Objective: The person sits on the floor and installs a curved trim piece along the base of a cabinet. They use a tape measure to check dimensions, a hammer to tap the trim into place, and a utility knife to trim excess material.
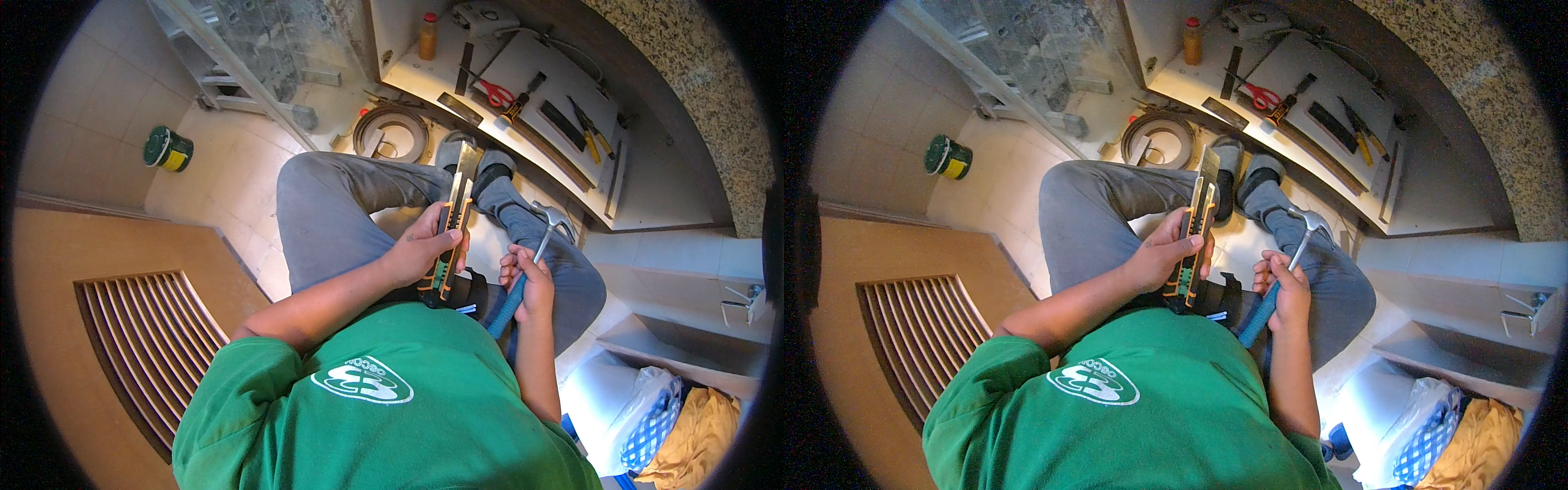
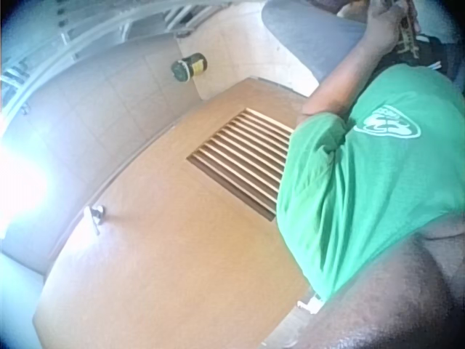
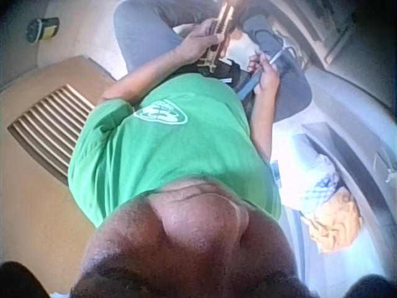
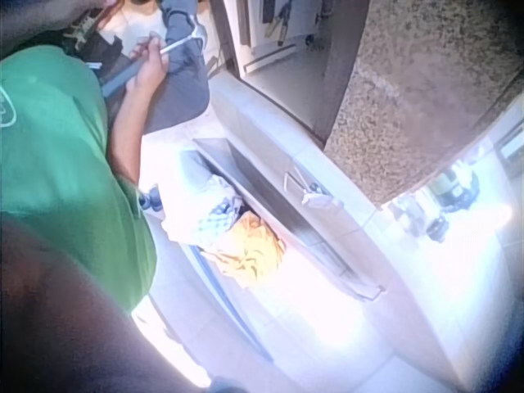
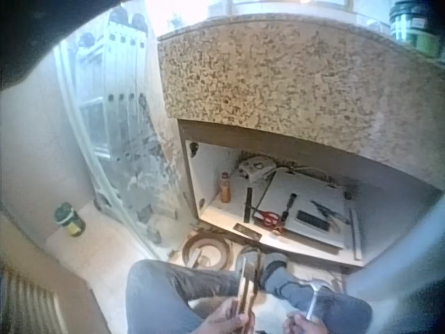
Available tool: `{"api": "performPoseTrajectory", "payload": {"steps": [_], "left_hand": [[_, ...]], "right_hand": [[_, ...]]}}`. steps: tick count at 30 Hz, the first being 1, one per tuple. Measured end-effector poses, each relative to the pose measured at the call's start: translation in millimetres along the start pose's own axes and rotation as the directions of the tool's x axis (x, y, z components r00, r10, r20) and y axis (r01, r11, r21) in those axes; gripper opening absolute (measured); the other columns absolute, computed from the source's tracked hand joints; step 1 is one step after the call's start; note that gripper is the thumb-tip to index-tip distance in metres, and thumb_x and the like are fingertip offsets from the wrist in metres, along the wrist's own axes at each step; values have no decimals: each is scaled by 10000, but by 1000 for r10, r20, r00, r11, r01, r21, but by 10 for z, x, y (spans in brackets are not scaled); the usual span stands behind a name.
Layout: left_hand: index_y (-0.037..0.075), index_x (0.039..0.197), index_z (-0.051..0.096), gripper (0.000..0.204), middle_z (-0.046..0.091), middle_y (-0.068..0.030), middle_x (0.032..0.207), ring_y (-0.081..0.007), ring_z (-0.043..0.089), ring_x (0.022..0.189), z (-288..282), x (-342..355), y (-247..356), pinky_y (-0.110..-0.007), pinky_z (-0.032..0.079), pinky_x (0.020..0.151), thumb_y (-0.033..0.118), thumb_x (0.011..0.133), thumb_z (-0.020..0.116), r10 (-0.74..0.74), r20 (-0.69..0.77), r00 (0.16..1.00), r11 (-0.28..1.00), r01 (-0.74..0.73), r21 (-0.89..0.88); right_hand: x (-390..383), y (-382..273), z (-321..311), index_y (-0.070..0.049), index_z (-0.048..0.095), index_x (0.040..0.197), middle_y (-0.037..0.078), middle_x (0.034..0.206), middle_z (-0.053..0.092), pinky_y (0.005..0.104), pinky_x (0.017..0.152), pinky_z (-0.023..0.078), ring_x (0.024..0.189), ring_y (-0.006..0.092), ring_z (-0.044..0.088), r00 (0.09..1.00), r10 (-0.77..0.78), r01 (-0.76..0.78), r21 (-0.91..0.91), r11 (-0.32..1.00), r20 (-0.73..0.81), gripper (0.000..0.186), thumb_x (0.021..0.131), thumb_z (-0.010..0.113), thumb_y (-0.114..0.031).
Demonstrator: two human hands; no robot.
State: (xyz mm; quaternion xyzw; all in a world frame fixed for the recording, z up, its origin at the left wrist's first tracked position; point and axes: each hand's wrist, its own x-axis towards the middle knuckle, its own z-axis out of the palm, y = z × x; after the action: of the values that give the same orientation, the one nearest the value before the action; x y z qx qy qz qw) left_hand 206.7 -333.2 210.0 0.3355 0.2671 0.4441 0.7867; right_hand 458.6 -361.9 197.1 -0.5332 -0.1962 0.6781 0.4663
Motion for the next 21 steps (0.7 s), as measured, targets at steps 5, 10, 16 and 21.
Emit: {"api": "performPoseTrajectory", "payload": {"steps": [5,10,16,21], "left_hand": [[71,1350,377,472,615,-88,979,-191,670,787,15,-45,21,-329,545,727,147,974,651,-29,-16,999,997,30,75],[66,1355,379,434,615,-92,998,-208,688,822,58,-89,2,-347,565,760,116,998,622,-34,-7,999,999,34,37],[46,1295,407,318,618,-85,950,-195,684,778,103,-124,-20,-335,577,718,164,1044,565,-40,-4,999,991,40,126],[56,1266,413,314,617,-82,903,-197,676,745,228,-114,-6,-333,565,678,213,1044,572,-1,-11,1000,983,3,181]], "right_hand": [[12,33,-18,6,613,1134,98,863,662,293,619,512,705,172,610,1000,-7,7,7,1000,1,266,1000,613,-223],[11,90,-73,14,609,1134,106,857,665,299,622,516,701,177,613,999,-26,26,44,999,18,274,998,616,-224],[25,178,-172,26,618,1134,118,859,682,300,628,545,680,175,627,998,-45,39,108,993,53,276,994,615,-211],[22,183,-223,25,616,1130,119,855,682,303,630,548,684,177,632,998,-38,30,139,990,52,283,994,622,-223]]}}
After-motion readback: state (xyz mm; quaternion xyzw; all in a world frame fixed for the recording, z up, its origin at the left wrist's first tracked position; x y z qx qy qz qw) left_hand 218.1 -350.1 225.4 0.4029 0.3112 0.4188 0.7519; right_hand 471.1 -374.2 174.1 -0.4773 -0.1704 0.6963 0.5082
